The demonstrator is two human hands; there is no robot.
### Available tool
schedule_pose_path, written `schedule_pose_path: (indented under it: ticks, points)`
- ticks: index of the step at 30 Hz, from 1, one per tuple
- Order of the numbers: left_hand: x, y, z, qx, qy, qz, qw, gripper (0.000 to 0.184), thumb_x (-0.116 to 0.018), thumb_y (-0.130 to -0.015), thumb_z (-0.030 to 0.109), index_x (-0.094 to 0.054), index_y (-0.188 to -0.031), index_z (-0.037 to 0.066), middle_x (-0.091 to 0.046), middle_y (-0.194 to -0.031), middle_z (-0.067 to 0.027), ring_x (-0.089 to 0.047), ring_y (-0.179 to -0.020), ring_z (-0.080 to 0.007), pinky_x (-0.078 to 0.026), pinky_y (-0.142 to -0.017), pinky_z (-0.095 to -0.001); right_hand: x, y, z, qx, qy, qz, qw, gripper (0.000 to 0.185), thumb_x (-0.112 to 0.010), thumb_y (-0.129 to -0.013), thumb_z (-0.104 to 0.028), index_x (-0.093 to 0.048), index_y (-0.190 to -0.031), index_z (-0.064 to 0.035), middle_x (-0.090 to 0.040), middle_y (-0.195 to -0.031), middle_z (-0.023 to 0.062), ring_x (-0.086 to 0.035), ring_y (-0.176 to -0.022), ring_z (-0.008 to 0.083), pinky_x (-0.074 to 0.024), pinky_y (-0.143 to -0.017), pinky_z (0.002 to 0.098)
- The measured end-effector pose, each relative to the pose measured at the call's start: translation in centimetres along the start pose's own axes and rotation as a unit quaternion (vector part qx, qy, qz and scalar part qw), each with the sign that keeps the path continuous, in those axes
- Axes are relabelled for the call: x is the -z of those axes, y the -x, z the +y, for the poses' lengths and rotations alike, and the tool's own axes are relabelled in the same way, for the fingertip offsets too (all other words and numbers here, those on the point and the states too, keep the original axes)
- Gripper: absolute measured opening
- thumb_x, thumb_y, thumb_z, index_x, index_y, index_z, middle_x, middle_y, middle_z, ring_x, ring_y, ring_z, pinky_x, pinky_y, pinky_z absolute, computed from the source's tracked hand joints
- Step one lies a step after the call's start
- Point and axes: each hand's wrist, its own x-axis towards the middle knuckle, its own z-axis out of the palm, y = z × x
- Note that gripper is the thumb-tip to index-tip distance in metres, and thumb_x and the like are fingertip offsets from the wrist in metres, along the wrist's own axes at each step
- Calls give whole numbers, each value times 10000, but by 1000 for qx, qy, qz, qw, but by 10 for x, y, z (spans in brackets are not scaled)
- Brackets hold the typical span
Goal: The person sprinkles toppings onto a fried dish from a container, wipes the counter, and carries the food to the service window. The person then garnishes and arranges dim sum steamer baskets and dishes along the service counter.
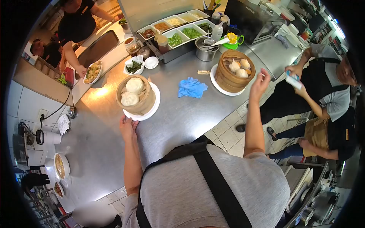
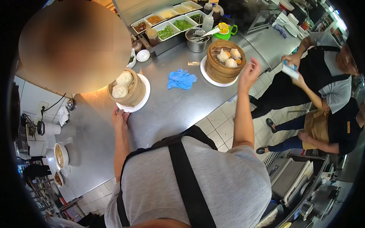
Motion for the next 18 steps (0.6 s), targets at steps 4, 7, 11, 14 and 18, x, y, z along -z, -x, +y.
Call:
schedule_pose_path:
  ticks: [4,7,11,14,18]
  points:
    - [-15,17,-43,-34,188,-126,973,21,-506,-869,54,-517,-868,72,-543,-694,-52,-584,-630,-195,-542,-645,-348,3,-44,103,-325,-59,-183,926,356,-528,-923,-313,-573,-1201,-95,-586,-1176,45,-553,-1004,164,-450,-763,260]
    - [-80,79,-37,165,108,-219,956,38,-532,-845,89,-551,-876,79,-610,-754,-79,-611,-669,-215,-523,-647,-347,-14,-55,141,-402,-309,-343,791,531,-380,-977,-442,-487,-1290,-27,-534,-1280,90,-515,-1169,198,-426,-961,336]
    - [-172,107,-53,228,-68,-463,854,418,-586,-890,340,-516,-1221,94,-581,-1047,-90,-606,-911,-197,-515,-790,-390,-48,-63,177,-427,-334,-412,732,524,-459,-948,-417,-443,-1319,-48,-518,-1288,85,-535,-1138,222,-445,-959,359]
    - [-241,118,-58,175,-135,-514,829,806,-560,-839,580,-241,-1442,151,-364,-1397,-107,-422,-1205,-271,-409,-946,-432,-47,-57,190,-426,-327,-440,720,528,-481,-934,-417,-440,-1313,-52,-520,-1283,80,-528,-1147,227,-450,-953,367]
    - [-283,123,-49,163,-141,-504,836,1077,-514,-733,766,-5,-1493,199,-134,-1529,-109,-169,-1383,-323,-269,-1040,-544,-20,-38,148,-384,-316,-448,743,539,-496,-919,-435,-438,-1317,-77,-522,-1278,73,-533,-1138,223,-467,-925,369]
